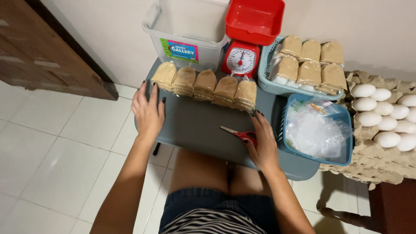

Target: Trimming the excess plastic from the tops of sealed bags using scissors

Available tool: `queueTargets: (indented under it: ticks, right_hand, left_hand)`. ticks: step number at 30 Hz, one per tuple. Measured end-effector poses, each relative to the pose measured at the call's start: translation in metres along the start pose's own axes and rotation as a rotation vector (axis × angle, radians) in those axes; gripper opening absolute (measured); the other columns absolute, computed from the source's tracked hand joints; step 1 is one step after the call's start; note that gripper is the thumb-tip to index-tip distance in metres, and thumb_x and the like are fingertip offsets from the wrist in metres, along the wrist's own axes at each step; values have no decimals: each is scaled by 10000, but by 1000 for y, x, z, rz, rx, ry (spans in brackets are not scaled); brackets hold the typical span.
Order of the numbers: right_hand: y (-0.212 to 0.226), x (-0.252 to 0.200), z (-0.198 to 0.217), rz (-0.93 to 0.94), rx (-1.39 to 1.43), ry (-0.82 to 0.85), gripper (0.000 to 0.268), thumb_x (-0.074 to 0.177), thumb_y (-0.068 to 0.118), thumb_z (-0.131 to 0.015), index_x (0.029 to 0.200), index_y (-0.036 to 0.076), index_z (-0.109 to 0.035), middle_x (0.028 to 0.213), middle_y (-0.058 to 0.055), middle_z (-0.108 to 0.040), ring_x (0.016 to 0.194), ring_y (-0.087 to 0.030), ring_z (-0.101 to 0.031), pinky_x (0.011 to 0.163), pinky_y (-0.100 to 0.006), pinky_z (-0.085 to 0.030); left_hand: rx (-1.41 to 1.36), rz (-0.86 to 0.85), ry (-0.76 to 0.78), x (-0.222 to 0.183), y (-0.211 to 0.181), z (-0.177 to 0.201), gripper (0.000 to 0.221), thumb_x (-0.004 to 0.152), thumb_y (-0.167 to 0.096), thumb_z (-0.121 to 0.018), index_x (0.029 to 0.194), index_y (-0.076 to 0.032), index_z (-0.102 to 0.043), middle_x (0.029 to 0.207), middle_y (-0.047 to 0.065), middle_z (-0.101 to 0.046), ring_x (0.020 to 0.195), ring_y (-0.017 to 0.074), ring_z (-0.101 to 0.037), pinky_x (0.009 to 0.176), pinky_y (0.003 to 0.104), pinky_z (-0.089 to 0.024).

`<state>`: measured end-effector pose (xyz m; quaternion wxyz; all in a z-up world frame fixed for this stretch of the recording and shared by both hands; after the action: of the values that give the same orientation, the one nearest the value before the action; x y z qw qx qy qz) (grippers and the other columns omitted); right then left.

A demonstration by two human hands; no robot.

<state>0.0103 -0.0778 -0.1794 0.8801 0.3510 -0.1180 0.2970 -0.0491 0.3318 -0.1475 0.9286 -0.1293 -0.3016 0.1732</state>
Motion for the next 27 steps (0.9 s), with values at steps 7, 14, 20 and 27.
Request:
queueTargets:
  ticks: [7,14,20,27]
  right_hand:
    - [5,4,5,4,17,25,788,1047,429,-715,1697,51,-479,1756,-208,-453,1632,-462,-408,1277,-607,-387]
    - [3,3,2,1,13,34,831,1038,444,-736,1710,46,-452,1749,-211,-454,1634,-451,-406,1284,-598,-383]
    - [7,3,5,3,24,39,857,1044,487,-720,1719,42,-436,1743,-225,-459,1634,-451,-406,1296,-592,-368]
    - [6,3,3,-10,26,38,892,1047,580,-680,1735,75,-421,1743,-192,-465,1637,-422,-410,1298,-570,-371]
  left_hand:
    - [-66,-152,211,17,-1,-22,703,1175,-202,-548,1817,-91,-284,1902,160,-190,1718,462,-178,1373,650,-137]
    - [0,-270,251,23,19,-42,621,1167,-201,-493,1770,-82,-402,1868,109,-331,1703,359,-309,1387,533,-228]
    - [20,-298,224,27,12,-33,650,1153,-220,-498,1783,-111,-382,1881,74,-300,1708,331,-302,1394,515,-222]
    - [-51,-385,197,33,-46,-27,671,1133,-164,-579,1776,-99,-398,1861,121,-333,1684,387,-333,1382,545,-237]
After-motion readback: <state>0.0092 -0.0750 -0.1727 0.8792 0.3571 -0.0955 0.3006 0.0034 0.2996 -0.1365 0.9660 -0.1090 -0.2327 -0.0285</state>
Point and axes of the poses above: each hand's wrist, its own x-axis towards the middle knuckle, its own z-axis out of the back of the hand, y = z × x, the point moved 4 cm from there along x, towards the middle knuckle
